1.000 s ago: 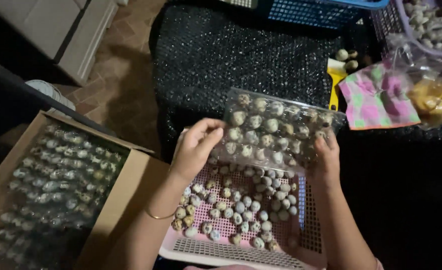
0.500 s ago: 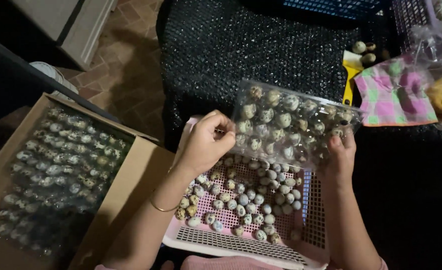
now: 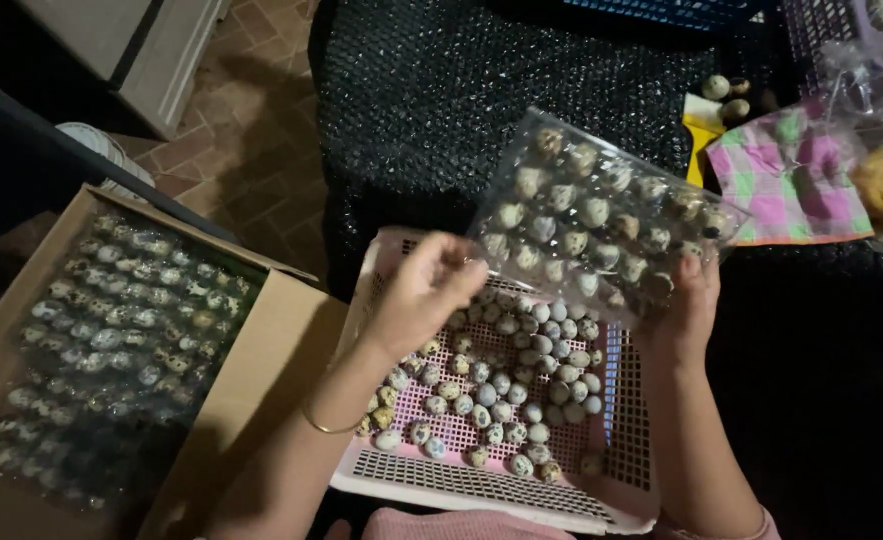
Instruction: Sorting and packing quail eggs from a basket into plastic trays.
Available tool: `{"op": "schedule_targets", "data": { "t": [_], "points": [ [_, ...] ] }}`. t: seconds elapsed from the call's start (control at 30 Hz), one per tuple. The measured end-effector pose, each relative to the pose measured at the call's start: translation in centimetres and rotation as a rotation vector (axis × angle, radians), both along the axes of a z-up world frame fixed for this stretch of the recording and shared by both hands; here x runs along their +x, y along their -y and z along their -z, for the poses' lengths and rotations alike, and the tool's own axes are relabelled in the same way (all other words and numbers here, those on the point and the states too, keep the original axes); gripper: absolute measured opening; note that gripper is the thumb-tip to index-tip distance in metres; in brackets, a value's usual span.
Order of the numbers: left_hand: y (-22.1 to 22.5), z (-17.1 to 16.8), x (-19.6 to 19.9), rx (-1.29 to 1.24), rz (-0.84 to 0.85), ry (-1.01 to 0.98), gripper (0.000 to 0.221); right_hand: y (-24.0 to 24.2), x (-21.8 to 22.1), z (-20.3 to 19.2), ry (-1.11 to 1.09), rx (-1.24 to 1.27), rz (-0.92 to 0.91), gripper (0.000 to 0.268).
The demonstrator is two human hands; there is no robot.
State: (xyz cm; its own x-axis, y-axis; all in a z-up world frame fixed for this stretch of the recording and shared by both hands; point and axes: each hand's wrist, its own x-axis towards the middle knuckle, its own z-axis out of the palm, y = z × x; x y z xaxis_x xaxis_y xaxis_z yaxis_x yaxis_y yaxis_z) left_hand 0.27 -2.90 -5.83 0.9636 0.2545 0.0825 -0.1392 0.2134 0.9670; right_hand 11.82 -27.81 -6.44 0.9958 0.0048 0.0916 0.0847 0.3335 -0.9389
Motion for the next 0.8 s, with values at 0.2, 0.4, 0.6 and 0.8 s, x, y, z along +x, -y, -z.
{"op": "schedule_targets", "data": {
  "t": [0.2, 0.4, 0.6, 0.8],
  "points": [
    [2.0, -0.1, 0.3, -0.163, -0.032, -0.073, 0.021, -1.6, -0.6, -0.9, 0.008, -0.008, 0.014, 0.055],
    [2.9, -0.3, 0.9, -0.191, -0.236, -0.149, 0.014, -1.9, -1.2, 0.4, 0.074, -0.054, 0.000, 0.061],
    [3.7, -1.8, 0.9, -0.121, -0.367, -0.264, 0.014, -1.1, -0.8, 2.9, 0.181, -0.018, 0.002, 0.069],
    [3.9, -2.2, 0.5, -0.035, -0.300, -0.255, 0.021, -0.5, -0.7, 2.6, 0.080, -0.046, 0.005, 0.080]
  ]
}}
